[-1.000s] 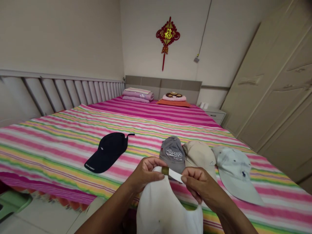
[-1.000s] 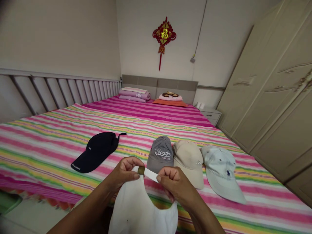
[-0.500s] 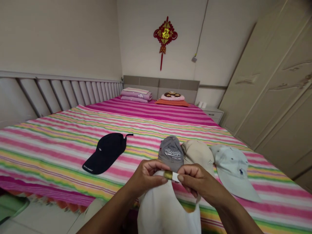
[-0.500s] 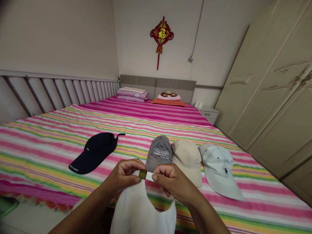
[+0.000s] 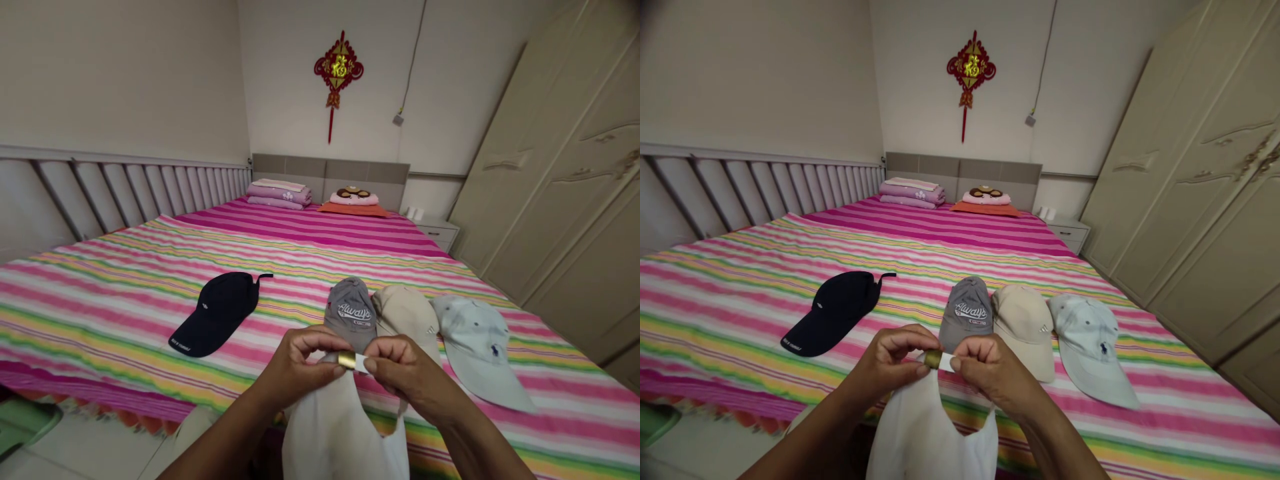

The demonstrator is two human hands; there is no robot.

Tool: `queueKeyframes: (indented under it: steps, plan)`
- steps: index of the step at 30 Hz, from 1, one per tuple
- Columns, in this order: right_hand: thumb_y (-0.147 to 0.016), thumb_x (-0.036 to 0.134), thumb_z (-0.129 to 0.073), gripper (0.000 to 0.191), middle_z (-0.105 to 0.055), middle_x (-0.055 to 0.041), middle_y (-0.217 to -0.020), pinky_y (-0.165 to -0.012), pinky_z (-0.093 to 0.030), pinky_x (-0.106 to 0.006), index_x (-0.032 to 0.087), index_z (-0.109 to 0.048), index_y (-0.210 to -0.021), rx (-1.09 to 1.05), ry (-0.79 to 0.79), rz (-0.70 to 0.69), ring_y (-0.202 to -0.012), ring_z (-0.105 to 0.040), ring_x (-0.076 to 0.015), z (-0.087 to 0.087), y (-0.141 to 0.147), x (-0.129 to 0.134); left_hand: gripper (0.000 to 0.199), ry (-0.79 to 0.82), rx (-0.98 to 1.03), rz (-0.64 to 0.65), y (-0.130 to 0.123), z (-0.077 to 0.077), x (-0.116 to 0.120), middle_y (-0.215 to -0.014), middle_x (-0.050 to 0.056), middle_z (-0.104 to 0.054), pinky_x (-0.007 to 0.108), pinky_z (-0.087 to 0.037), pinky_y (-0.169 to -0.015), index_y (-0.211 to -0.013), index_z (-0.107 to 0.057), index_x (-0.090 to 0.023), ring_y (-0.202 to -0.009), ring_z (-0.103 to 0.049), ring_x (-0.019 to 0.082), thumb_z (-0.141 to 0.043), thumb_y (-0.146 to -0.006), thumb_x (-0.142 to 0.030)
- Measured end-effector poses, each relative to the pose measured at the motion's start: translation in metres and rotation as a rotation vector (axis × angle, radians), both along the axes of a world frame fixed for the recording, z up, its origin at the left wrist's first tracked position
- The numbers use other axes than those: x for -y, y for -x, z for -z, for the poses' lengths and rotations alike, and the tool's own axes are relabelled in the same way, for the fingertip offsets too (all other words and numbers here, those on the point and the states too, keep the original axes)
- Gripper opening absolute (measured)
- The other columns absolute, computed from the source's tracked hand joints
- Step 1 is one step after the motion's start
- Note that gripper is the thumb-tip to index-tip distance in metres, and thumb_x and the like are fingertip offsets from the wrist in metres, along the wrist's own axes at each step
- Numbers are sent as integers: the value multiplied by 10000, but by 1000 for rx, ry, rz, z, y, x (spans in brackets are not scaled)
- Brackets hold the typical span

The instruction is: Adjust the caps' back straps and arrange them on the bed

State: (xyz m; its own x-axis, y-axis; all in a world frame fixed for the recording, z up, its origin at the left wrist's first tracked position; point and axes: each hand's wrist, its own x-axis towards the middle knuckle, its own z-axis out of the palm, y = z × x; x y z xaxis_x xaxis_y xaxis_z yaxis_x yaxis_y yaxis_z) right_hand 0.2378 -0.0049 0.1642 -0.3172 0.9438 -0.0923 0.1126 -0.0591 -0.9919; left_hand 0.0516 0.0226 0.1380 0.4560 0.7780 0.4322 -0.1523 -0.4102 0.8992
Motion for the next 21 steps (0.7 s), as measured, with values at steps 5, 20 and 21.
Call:
queueKeyframes:
  steps: [5,20,21]
  plan:
    - [-606,413,-655,303,-343,86,-410,-392,-134,-211,140,-535,-551,-20,-15,16,-387,-221,-34,1,1,-1,203,-94,-91,-74,0,-9,7,-853,78,-650,327,-439,-755,-872,-674,-169,-826,-590,201,-637,-673,-170]
    - [-633,332,-667,236,-474,59,-479,-413,-277,-192,140,-530,-632,-239,86,-57,-385,-410,-50,12,-2,-3,210,210,46,-24,-5,3,7,-864,65,-622,272,-424,-732,-856,-641,-162,-827,-556,172,-663,-655,-221]
    - [-624,331,-676,240,-470,62,-477,-412,-276,-191,139,-532,-624,-248,88,-58,-381,-408,-48,12,-2,-3,215,246,60,6,-6,4,7,-852,60,-617,262,-422,-716,-853,-640,-162,-809,-554,163,-670,-649,-225]
